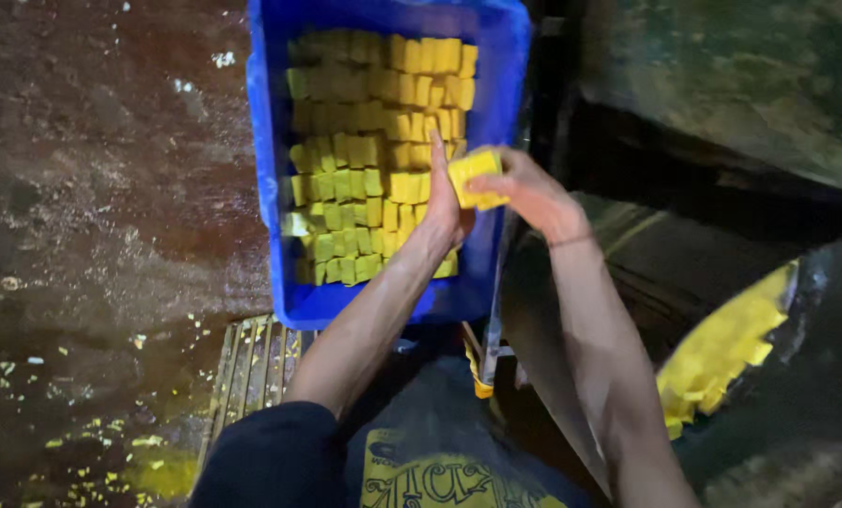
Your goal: The person repeatedly scoops yellow cubed food items from a large metal pot filled with water and places them into a blue plastic bin. The person uses both hands to gather and transfer the cubes in a continuous loop.
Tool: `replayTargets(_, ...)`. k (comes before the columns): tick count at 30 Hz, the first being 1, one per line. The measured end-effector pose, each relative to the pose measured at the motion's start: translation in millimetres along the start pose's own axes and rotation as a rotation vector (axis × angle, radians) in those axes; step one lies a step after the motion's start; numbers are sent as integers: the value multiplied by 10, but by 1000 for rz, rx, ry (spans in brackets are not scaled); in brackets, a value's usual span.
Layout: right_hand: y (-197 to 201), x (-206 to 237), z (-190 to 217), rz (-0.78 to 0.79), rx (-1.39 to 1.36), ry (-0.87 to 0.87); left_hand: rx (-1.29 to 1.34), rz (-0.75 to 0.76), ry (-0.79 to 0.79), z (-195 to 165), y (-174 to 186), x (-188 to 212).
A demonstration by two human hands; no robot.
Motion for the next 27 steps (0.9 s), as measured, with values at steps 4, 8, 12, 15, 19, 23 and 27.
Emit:
replayTargets(4, -434, -617, 156, -137, 190, 11, -1126, -314, -799, -252, 501, 2)
replayTargets(8, -1176, -716, 88, -848, 974, 326, -2172, -94, -1100, -174, 809, 276)
replayTargets(12, -1120, -748, -173, -468, 739, 214, -2210, -175, -947, -177, 812, 420)
replayTargets(15, -775, -713, -197, -281, 226, 198, -1971, -288, -1182, -298, 809, 384)
replayTargets(19, -472, -333, -318, -409, 160, 400, -1852, -109, -1356, -437, 870, 161)
replayTargets(23, -310, 737, -627, -420, 28, 431, -1965, -228, -1395, -338, 492, 72)
replayTargets(27, 396, 2271, -616, -395, -414, 356, -1248, 280, -1558, 320, -792, 872)
Point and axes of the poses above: each hand's wrist, its own x-axis away from the middle knuckle, its own y-axis out of the back of the hand, z = x × y, the point moved 2 cm from there along -x, towards the middle knuckle, and after that the axes turned 15 degrees about -z, right-handed, at the moved point
